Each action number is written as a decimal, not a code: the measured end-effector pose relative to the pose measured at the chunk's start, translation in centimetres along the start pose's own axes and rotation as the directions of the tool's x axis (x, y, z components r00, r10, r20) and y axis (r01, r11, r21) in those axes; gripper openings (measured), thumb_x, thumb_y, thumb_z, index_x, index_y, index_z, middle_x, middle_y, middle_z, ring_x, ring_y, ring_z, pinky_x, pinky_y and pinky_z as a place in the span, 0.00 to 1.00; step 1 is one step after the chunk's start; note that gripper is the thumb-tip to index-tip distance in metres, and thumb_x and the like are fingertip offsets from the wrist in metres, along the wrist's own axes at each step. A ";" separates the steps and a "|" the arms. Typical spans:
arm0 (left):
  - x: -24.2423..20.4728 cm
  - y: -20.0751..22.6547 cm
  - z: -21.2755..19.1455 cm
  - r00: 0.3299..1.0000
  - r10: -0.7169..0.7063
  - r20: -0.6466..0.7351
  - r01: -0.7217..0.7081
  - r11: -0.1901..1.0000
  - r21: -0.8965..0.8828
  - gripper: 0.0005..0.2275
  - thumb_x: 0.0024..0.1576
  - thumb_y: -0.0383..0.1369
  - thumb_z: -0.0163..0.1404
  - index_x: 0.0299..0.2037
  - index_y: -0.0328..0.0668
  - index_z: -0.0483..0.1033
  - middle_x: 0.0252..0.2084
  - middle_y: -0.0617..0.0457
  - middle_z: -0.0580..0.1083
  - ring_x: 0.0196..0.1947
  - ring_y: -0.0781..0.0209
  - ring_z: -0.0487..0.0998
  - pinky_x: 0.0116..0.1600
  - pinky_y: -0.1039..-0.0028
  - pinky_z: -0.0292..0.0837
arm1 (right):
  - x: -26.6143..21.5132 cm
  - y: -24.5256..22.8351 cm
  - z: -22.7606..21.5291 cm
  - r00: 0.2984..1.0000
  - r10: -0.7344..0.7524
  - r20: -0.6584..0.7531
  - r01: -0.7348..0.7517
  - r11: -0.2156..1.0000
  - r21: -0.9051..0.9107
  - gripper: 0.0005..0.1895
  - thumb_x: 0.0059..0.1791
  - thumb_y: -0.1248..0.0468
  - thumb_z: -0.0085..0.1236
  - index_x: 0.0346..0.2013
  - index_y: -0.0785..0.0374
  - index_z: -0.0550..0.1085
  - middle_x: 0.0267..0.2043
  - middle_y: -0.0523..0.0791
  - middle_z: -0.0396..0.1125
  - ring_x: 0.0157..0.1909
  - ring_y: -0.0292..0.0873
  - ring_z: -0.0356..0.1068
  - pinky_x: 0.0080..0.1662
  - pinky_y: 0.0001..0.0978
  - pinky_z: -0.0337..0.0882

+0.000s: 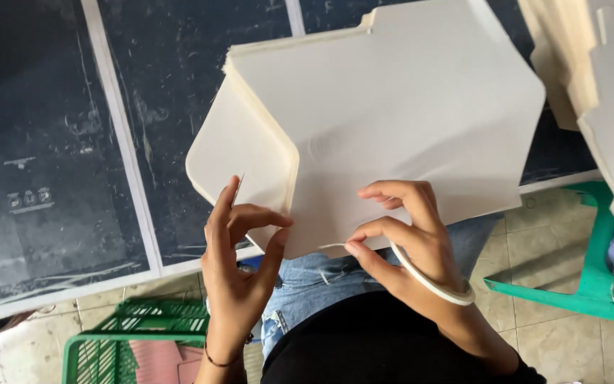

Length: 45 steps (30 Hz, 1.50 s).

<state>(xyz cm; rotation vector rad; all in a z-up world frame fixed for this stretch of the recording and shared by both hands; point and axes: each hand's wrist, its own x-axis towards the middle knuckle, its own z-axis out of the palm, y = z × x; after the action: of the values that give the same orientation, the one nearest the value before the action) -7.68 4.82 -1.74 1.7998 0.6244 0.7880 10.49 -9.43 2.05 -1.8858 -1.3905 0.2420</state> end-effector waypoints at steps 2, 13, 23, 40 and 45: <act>-0.3 -0.1 -0.2 1.000 -0.027 -0.004 0.027 0.999 0.029 0.33 0.66 0.24 0.57 0.79 0.42 0.52 0.47 0.54 0.83 0.54 0.58 0.82 0.71 0.61 0.75 | 0.1 -0.3 0.7 0.999 -0.021 0.035 0.019 0.999 0.041 0.04 0.52 0.64 0.67 0.33 0.59 0.80 0.59 0.51 0.68 0.59 0.52 0.67 0.59 0.42 0.73; -0.9 -0.7 -0.6 0.998 -0.035 0.056 0.027 0.989 0.144 0.29 0.66 0.31 0.57 0.77 0.49 0.59 0.48 0.65 0.84 0.55 0.62 0.77 0.72 0.60 0.55 | 0.4 -0.9 3.0 0.997 -0.006 0.073 0.001 0.998 0.064 0.04 0.52 0.62 0.68 0.34 0.56 0.81 0.58 0.47 0.68 0.55 0.49 0.68 0.55 0.40 0.72; -1.6 -1.2 -0.9 0.991 -0.071 0.111 0.057 0.991 0.124 0.30 0.67 0.34 0.57 0.78 0.50 0.57 0.53 0.64 0.84 0.62 0.60 0.71 0.71 0.58 0.53 | 0.3 -1.0 3.2 0.997 0.005 0.071 -0.009 0.998 0.055 0.05 0.51 0.64 0.68 0.32 0.58 0.78 0.58 0.48 0.68 0.54 0.51 0.66 0.51 0.40 0.72; -1.1 -0.2 -0.7 0.987 -0.116 0.108 0.084 0.960 0.266 0.36 0.60 0.33 0.63 0.78 0.46 0.59 0.50 0.61 0.84 0.61 0.57 0.71 0.70 0.58 0.53 | -2.0 1.7 -4.6 0.972 0.223 -0.074 -0.227 0.973 -0.048 0.06 0.47 0.67 0.74 0.33 0.60 0.80 0.65 0.54 0.66 0.53 0.45 0.73 0.55 0.34 0.76; -0.9 0.0 -0.7 0.986 -0.122 0.113 0.088 0.959 0.268 0.37 0.58 0.28 0.64 0.78 0.42 0.60 0.51 0.56 0.79 0.60 0.57 0.75 0.74 0.59 0.67 | -2.5 4.8 -4.2 0.971 0.178 -0.157 -0.181 0.984 -0.005 0.08 0.50 0.68 0.73 0.32 0.63 0.79 0.65 0.54 0.64 0.54 0.48 0.73 0.55 0.37 0.77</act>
<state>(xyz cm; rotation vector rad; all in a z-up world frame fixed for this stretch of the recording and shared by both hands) -8.77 4.60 -1.79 2.0211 0.7604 0.5310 15.36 -14.13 1.07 -2.0029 -1.1233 0.1658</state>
